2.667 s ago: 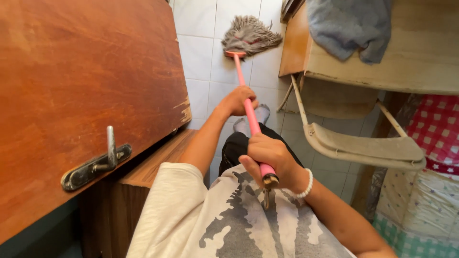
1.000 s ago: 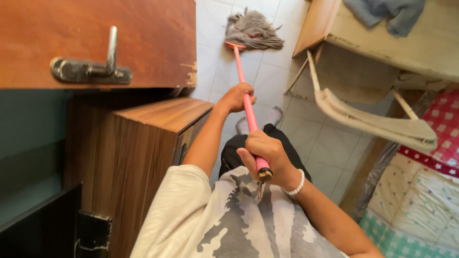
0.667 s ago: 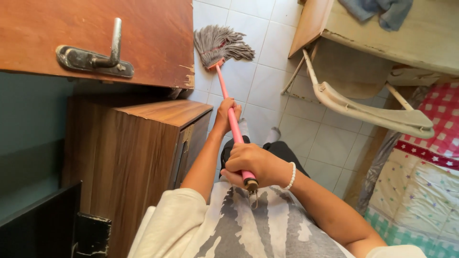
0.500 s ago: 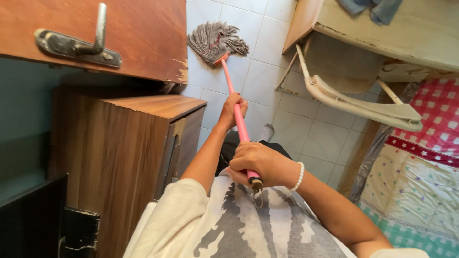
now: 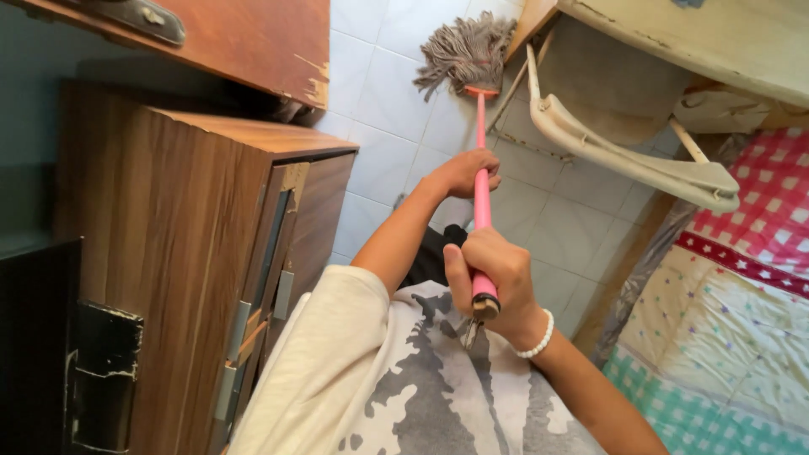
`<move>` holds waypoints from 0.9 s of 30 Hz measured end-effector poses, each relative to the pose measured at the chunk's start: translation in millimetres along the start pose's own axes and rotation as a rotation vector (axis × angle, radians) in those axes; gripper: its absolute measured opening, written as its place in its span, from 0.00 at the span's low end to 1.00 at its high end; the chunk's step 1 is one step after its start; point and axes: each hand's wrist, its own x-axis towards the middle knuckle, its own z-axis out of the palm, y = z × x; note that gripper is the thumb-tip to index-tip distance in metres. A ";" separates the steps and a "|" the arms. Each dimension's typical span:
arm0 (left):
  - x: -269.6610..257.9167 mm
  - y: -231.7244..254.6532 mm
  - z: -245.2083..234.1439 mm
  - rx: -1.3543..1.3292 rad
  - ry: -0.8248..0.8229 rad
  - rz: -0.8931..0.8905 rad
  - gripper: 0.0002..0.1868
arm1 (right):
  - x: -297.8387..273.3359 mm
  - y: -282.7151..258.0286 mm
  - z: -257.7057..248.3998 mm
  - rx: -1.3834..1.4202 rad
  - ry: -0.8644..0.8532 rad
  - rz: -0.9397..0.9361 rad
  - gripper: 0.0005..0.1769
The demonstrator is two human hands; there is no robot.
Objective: The person mops a tiled floor with a pink-handled mop, briefly moves a white folding chair aside to access the area, then continues mopping around furniture and a bed.
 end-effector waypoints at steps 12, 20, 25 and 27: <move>-133.4 -50.4 -71.9 0.029 -0.010 -0.154 0.12 | -3.0 -48.0 102.2 0.188 -0.077 -0.076 0.21; -213.2 -35.2 -79.5 -0.028 0.174 -0.459 0.12 | -17.1 -56.6 127.5 0.371 -0.274 -0.122 0.19; -208.9 -59.7 -22.9 -0.057 0.561 -0.399 0.13 | -24.1 -43.8 106.2 0.337 -0.571 -0.270 0.16; -199.8 -53.4 -0.7 -0.096 0.612 -0.357 0.13 | -30.6 -46.3 90.9 0.331 -0.608 -0.291 0.16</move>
